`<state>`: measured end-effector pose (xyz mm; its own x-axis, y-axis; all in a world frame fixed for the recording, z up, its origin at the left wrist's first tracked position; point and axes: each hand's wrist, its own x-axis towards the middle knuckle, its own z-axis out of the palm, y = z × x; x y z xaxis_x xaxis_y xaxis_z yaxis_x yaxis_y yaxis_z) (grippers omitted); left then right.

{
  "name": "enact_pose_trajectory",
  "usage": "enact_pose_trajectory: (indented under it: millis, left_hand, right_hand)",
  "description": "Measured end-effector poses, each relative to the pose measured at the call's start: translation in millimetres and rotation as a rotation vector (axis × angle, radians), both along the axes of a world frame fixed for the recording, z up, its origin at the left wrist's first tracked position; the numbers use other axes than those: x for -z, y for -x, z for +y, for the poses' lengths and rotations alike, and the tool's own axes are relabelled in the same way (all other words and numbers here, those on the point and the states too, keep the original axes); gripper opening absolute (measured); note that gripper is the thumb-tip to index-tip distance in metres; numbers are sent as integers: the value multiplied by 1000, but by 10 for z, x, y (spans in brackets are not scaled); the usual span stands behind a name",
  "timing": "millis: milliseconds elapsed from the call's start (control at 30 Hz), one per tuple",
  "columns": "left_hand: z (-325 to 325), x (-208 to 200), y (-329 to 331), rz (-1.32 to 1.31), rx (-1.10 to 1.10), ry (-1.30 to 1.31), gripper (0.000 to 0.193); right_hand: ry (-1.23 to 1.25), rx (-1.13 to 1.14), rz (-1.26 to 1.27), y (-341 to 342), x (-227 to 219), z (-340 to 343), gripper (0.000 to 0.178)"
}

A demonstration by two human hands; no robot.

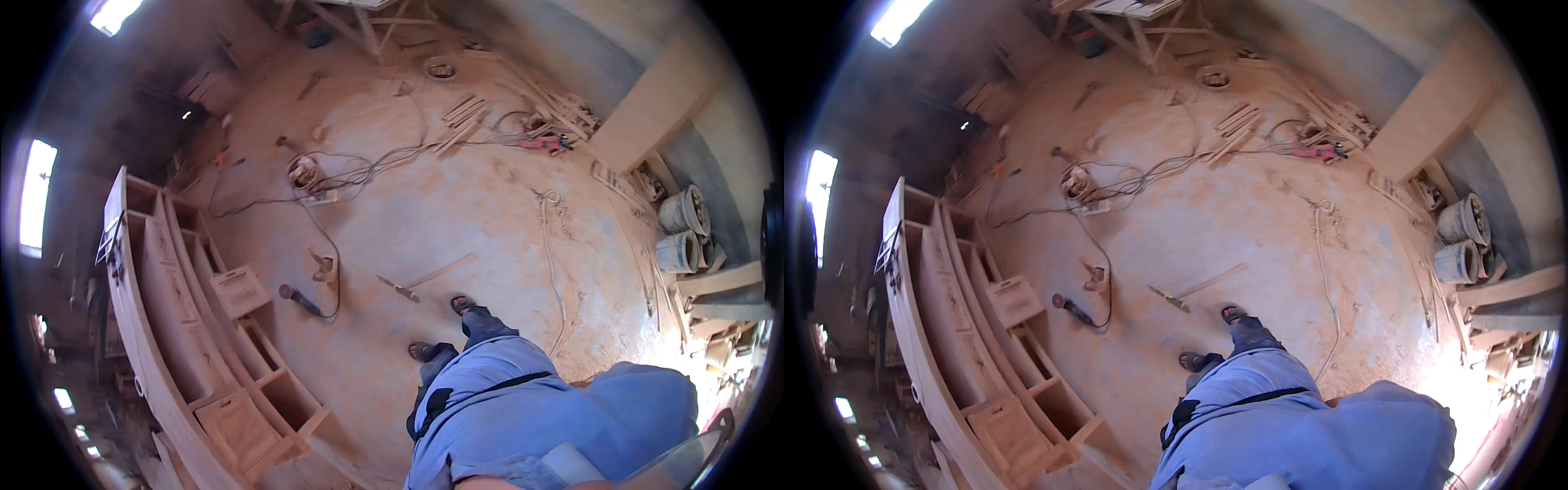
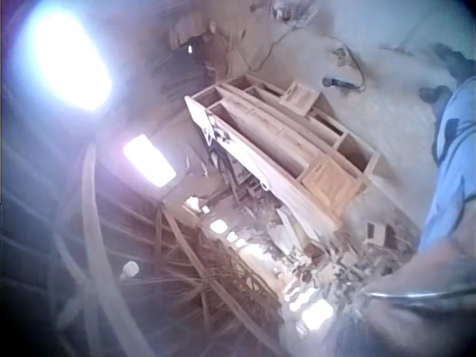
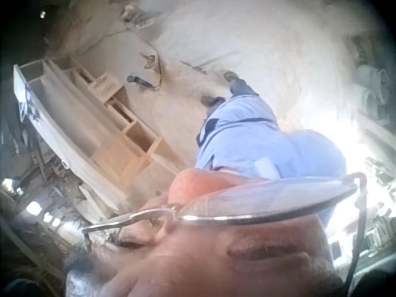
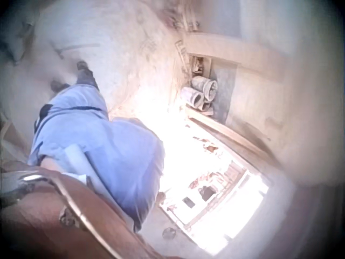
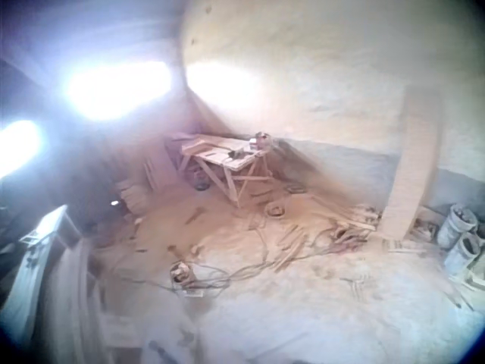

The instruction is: The person assembles a wooden cabinet by drilling holes into the frame and inserting wooden pieces. They use a hammer and chisel to adjust the fit of the wood and secure the components with a power drill.

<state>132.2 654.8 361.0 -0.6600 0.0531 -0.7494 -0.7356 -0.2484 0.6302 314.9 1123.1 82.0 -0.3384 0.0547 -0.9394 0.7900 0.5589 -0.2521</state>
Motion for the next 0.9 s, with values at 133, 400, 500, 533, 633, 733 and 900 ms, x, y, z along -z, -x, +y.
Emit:
enact_pose_trajectory:
  millis: [133, 400, 500, 533, 633, 733, 900]
  left_hand:
    - [164, -153, -58, 10, -73, -98, 39]
    - [458, -565, -94, 10, -110, -327, 49]
    - [488, -844, -323, 38, -229, -486, 52]
    - [502, -975, -439, 63, -266, -550, 54]
    - [595, -1363, -539, 116, -176, -726, 57]
    - [636, -1346, -578, 163, -117, -655, 69]
    - [647, -1176, -864, 366, -92, -491, 84]
  right_hand:
    - [-4, -169, 141, 753, 147, 182, 41]
    - [87, -294, 389, 2109, 287, -211, 41]
    - [142, -459, 412, 2209, 272, -380, 42]
    - [159, -509, 421, 2177, 219, -376, 42]
    - [149, -541, 430, 1985, -29, -73, 42]
    - [89, -626, 337, 1713, -197, 303, 42]
    - [38, -819, 228, 1565, -641, 597, 42]
